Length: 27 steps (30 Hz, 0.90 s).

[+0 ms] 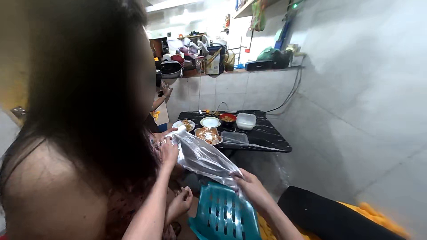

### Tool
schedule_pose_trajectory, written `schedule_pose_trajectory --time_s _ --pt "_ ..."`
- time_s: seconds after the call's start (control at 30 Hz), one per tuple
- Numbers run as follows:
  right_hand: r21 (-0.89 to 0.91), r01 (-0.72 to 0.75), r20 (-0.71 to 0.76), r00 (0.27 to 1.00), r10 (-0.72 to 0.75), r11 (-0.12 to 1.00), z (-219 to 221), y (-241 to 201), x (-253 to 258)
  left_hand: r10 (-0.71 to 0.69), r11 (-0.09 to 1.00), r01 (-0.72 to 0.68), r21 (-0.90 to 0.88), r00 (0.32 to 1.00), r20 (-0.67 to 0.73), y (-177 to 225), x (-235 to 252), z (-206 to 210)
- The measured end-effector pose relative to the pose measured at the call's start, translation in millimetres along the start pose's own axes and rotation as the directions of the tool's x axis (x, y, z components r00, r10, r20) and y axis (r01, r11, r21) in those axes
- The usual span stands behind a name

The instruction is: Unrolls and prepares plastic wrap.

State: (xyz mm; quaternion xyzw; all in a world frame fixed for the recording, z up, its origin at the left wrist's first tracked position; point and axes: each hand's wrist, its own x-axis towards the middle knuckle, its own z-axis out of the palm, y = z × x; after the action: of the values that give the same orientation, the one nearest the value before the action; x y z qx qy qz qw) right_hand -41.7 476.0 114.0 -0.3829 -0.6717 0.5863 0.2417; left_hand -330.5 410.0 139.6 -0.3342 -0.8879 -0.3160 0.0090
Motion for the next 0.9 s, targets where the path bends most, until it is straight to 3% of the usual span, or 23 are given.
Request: schedule_pose_trajectory --time_s 0.1,0.2,0.27,0.43,0.53,0.6,0.67,0.8,0.9 --pt "0.194 -0.057 -0.060 0.996 0.070 0.979 8 -11 1 0.064 0.992 -0.079 -0.100 0.988 -0.143 -7 19 5" --pt "0.341 -0.107 0.020 0.994 0.106 0.934 -2 -9 -10 -0.082 0.997 0.083 -0.010 0.994 0.077 -6 37 12" --pt "0.325 -0.079 0.073 0.996 0.058 0.942 -18 -1 -19 -0.115 0.989 0.098 0.114 0.981 0.155 -6 42 12" --pt "0.276 -0.040 0.073 0.997 0.020 0.960 -51 21 -37 -0.205 0.979 0.202 0.034 0.958 0.201 -23 48 34" --pt "0.325 -0.064 0.086 0.996 0.038 0.944 -60 27 -40 -0.220 0.975 0.209 0.073 0.949 0.226 -36 43 52" --pt "0.328 -0.082 0.081 0.995 0.059 0.941 -60 29 -39 -0.217 0.974 0.185 0.128 0.922 0.322 -31 33 43" --pt "0.222 -0.066 0.056 0.997 0.055 0.973 -65 36 -31 -0.188 0.979 0.135 0.155 0.896 0.402 -27 26 34" --pt "-0.170 -0.105 0.084 0.989 0.120 0.980 -94 60 -9 -0.100 0.992 0.053 0.110 0.870 0.483 -22 10 19" --pt "-0.212 -0.144 0.078 0.984 0.163 0.967 -104 60 -5 -0.016 0.978 0.119 -0.173 0.864 0.504 -15 -16 10"
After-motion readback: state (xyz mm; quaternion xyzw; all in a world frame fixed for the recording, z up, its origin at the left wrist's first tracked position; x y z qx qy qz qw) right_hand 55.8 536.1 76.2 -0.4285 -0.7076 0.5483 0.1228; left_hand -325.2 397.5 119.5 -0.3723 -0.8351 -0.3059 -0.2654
